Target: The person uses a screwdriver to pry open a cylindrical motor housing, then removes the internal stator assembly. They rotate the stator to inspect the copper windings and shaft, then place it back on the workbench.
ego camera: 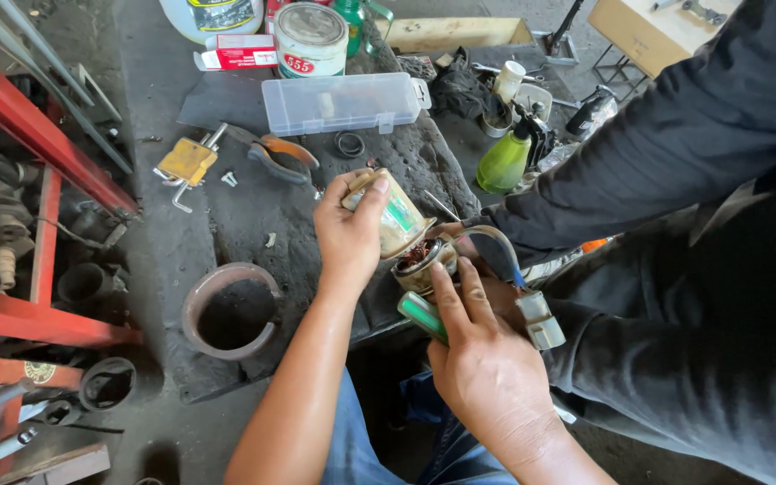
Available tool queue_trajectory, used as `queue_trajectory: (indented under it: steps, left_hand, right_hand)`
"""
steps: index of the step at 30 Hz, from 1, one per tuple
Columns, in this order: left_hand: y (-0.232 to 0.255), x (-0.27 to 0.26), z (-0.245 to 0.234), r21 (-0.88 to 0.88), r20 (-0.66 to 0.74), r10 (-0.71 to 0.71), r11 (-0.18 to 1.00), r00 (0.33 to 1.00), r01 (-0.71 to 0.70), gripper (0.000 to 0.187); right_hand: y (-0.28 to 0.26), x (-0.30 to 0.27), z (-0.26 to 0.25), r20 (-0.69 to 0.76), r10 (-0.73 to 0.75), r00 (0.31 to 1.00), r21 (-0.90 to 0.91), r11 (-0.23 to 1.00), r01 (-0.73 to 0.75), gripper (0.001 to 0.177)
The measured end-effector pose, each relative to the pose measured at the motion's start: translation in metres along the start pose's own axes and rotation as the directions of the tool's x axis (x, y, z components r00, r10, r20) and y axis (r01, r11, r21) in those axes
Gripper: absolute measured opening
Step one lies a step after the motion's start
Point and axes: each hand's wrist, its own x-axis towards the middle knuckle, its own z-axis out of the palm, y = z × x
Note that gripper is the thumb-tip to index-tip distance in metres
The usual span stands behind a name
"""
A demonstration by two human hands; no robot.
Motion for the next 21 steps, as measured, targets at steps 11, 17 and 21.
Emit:
queue_trajectory:
  steps: [11, 17, 21]
  left_hand:
    - [0.011, 0.009, -0.001, -0.006, -0.013, -0.04, 0.999, 0.999, 0.04, 0.014]
    - [0.001, 0.02, 0.004, -0.053, -0.112, -0.015, 0.999, 0.994, 0.009, 0.014]
    - [0.006, 0.026, 0.003, -0.002, -0.127, -0.016, 1.0, 0.992, 0.016, 0.012]
  right_hand:
    - [0.007, -0.006, 0.008, -0.014, -0.019, 1.0, 0.04, 0.999, 0.02, 0.087]
    - [0.01, -0.003, 0.011, -0.034, -0.019, 0.999, 0.12, 0.993, 0.023, 0.082]
    - [0.009, 0.004, 0.009, 0.013, 0.007, 1.0, 0.117, 0.993, -0.008, 0.079]
